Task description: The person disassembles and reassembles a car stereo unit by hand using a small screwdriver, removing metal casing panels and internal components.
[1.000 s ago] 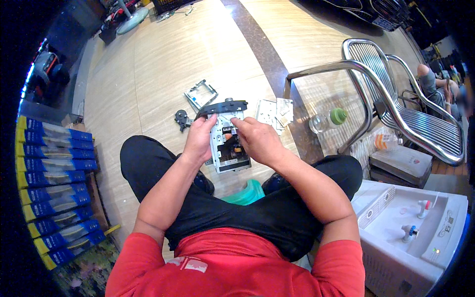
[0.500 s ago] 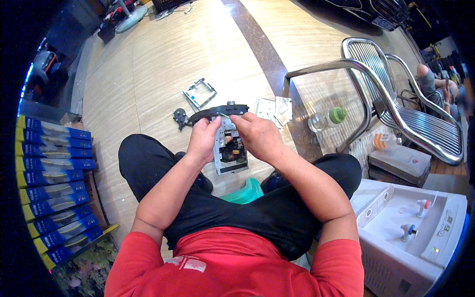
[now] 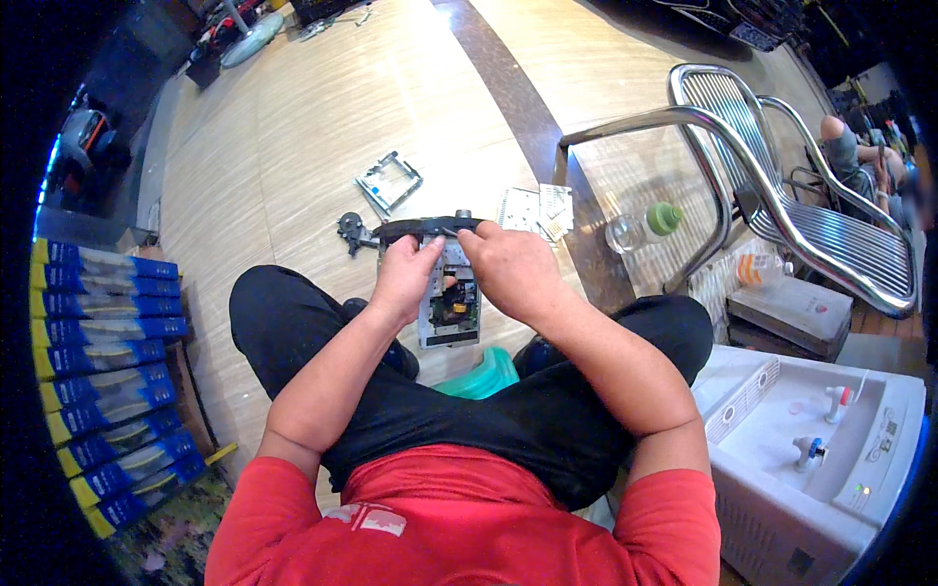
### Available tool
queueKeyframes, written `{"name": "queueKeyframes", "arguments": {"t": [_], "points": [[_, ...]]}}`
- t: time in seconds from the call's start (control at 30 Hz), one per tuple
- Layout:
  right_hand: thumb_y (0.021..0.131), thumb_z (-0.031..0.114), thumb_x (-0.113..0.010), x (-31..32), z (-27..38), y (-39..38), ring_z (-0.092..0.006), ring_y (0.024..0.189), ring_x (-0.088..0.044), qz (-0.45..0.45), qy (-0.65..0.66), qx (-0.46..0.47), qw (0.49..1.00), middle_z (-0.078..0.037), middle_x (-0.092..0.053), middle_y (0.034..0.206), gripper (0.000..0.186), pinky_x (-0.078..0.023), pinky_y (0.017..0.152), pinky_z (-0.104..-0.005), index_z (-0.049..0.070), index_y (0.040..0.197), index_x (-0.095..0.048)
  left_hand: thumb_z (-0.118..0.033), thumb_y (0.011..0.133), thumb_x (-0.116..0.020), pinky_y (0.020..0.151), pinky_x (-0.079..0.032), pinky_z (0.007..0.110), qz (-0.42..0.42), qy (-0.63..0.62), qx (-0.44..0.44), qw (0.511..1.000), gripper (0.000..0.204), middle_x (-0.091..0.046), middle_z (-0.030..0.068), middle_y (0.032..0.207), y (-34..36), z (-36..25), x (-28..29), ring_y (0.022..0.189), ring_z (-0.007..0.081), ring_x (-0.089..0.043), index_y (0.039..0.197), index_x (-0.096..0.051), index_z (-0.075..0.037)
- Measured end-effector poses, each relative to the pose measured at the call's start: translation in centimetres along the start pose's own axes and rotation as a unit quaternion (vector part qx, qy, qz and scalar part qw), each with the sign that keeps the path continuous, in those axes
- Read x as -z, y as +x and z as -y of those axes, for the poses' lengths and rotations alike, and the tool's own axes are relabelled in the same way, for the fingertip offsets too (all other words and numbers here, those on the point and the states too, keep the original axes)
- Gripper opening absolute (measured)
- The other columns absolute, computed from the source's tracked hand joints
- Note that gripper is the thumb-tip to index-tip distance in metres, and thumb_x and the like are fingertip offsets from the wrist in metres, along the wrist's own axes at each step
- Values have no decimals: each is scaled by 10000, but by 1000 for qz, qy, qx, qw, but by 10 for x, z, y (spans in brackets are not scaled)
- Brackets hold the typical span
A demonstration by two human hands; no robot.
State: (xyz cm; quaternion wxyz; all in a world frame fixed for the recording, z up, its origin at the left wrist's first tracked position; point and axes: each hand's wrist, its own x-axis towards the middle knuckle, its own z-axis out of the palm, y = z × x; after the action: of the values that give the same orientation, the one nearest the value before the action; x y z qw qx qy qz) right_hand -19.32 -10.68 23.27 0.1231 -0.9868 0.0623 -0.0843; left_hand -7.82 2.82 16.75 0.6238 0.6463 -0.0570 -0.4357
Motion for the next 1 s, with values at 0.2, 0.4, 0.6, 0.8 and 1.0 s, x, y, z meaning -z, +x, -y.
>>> {"name": "queueKeyframes", "arguments": {"t": [0.2, 0.4, 0.6, 0.8, 1.0], "points": [[860, 128, -583, 1, -7, 0, -311, 726, -704, 32, 11, -12, 999, -116, -660, 812, 157, -560, 616, -420, 72, 970, -679, -196, 1015, -567, 584, -578, 304, -4, 31, 25, 999, 222, -668, 87, 919, 5, 6, 0, 726, 133, -627, 1036, -606, 21], [858, 131, -582, 6, -9, 0, -319, 753, -705, 66, 10, -18, 998, -124, -675, 844, 143, -564, 650, -437, 73, 933, -689, -195, 1022, -553, 590, -578, 316, 12, 18, 40, 999, 228, -650, 79, 885, 0, 4, -6, 724, 145, -630, 1027, -603, 27], [840, 136, -600, -1, -17, 3, -338, 792, -701, 99, 28, -23, 994, -140, -690, 849, 133, -559, 689, -460, 74, 899, -702, -223, 1034, -520, 587, -534, 319, 26, 61, 26, 997, 213, -671, 45, 859, 3, 15, -3, 680, 153, -625, 1033, -618, -33], [842, 156, -611, -12, -20, 3, -364, 811, -690, 94, 77, -51, 991, -166, -699, 869, 167, -548, 701, -479, 78, 946, -716, -206, 1056, -461, 621, -584, 335, 29, 25, 77, 996, 265, -678, 102, 961, 5, 8, -4, 775, 183, -661, 1127, -598, 10], [872, 154, -598, -14, -20, 1, -366, 830, -688, 74, 87, -68, 991, -166, -691, 851, 170, -543, 722, -481, 64, 982, -691, -236, 1069, -422, 631, -608, 353, 32, -30, 98, 994, 273, -681, 108, 963, 8, 5, -2, 744, 201, -677, 1124, -579, -20]]}}
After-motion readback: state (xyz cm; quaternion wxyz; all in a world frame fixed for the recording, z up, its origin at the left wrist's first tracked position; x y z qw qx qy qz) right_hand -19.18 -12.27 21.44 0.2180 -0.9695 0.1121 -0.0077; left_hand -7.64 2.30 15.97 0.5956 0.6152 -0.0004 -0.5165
